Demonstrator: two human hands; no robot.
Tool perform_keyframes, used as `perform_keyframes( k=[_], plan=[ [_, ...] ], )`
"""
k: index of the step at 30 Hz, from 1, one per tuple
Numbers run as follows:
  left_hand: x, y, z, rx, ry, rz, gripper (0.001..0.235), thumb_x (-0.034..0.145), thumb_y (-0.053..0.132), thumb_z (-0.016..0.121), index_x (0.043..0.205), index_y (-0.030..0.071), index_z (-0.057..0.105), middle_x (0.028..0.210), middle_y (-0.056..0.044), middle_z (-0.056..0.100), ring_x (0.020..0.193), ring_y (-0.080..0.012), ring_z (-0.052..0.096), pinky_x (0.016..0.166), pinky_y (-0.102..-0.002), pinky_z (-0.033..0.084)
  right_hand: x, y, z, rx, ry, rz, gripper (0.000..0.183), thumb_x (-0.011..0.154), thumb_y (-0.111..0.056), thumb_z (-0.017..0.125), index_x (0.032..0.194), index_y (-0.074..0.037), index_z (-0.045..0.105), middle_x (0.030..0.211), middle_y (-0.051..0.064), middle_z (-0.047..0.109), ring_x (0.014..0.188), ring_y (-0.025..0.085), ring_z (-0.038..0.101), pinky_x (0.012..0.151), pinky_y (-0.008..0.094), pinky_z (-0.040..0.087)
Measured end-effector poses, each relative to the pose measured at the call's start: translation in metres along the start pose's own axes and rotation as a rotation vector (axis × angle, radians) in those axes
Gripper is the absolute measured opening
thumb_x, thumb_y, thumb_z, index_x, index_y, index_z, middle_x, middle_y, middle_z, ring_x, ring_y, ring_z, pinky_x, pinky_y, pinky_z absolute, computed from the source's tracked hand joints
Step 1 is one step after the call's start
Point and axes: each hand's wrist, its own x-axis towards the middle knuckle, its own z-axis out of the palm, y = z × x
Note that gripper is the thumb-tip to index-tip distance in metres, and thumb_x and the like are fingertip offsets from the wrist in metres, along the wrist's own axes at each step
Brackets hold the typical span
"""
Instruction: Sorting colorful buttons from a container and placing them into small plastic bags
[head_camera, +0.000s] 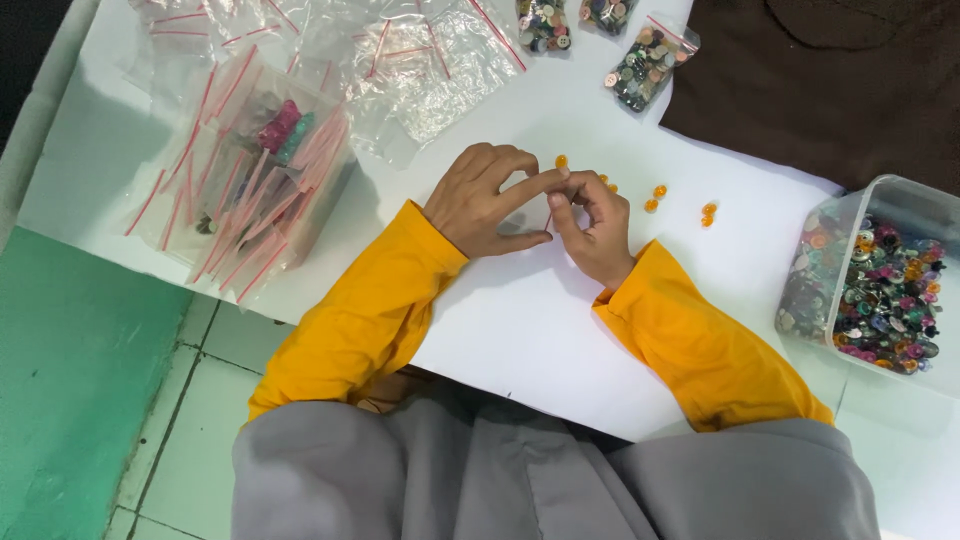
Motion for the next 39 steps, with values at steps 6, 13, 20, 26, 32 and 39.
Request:
perform_keyframes(
  k=[6, 13, 20, 26, 32, 39],
  plan=[
    [-0.002, 0.001, 0.003, 0.004, 0.009, -0.017, 0.078, 0.078, 0.056, 0.088, 0.142, 0.02, 0.06, 0.12, -0.002, 0.062, 0.108, -0.0229, 0.061, 0.089, -0.037, 0.051, -0.004, 0.005, -0.001, -0.009, 0.012, 0.001, 0.015, 0.107, -0.01, 0.059, 0.108, 0.005, 0.062, 0.072, 0.015, 0.061, 0.065, 0.024, 0.064, 0.061, 0.036, 0.051],
    [-0.002, 0.003, -0.001, 0.046, 0.041, -0.06, 0.078, 0.082, 0.067, 0.081, 0.144, 0.024, 0.059, 0.117, 0.001, 0.064, 0.102, -0.0195, 0.061, 0.085, -0.034, 0.049, -0.002, -0.003, -0.001, 0.038, 0.011, 0.001, 0.021, 0.108, -0.01, 0.048, 0.113, 0.004, 0.062, 0.077, 0.013, 0.061, 0.073, 0.021, 0.063, 0.065, 0.037, 0.05],
    [0.0, 0.002, -0.005, -0.007, 0.048, -0.072, 0.074, 0.085, 0.067, 0.079, 0.142, 0.023, 0.061, 0.116, -0.001, 0.064, 0.105, -0.0208, 0.061, 0.089, -0.035, 0.049, -0.001, -0.001, 0.0, 0.083, -0.001, 0.013, 0.018, 0.106, -0.008, 0.049, 0.11, 0.004, 0.062, 0.078, 0.013, 0.062, 0.07, 0.021, 0.061, 0.066, 0.036, 0.051],
    [-0.003, 0.001, 0.005, -0.034, 0.066, -0.061, 0.066, 0.089, 0.063, 0.077, 0.139, 0.022, 0.063, 0.118, -0.002, 0.066, 0.11, -0.0222, 0.062, 0.094, -0.037, 0.05, -0.001, 0.003, 0.002, 0.011, 0.062, 0.004, 0.011, 0.106, -0.003, 0.057, 0.11, 0.005, 0.063, 0.075, 0.016, 0.061, 0.067, 0.021, 0.062, 0.063, 0.035, 0.051],
    [-0.002, 0.0, 0.009, -0.12, 0.145, -0.043, 0.053, 0.091, 0.05, 0.081, 0.13, 0.016, 0.069, 0.118, -0.005, 0.069, 0.113, -0.0252, 0.065, 0.1, -0.042, 0.05, 0.005, -0.01, 0.006, -0.052, 0.115, -0.02, 0.009, 0.107, -0.001, 0.056, 0.108, 0.005, 0.063, 0.071, 0.014, 0.062, 0.061, 0.022, 0.063, 0.061, 0.035, 0.051],
    [-0.009, -0.029, 0.012, -0.124, 0.303, -0.128, 0.058, 0.091, 0.049, 0.081, 0.132, 0.01, 0.068, 0.125, -0.004, 0.073, 0.114, -0.0231, 0.07, 0.106, -0.041, 0.049, 0.018, -0.029, -0.006, -0.329, 0.059, -0.23, 0.03, 0.11, -0.02, 0.038, 0.117, -0.003, 0.062, 0.098, 0.01, 0.066, 0.095, 0.028, 0.063, 0.095, 0.04, 0.043]
  ],
)
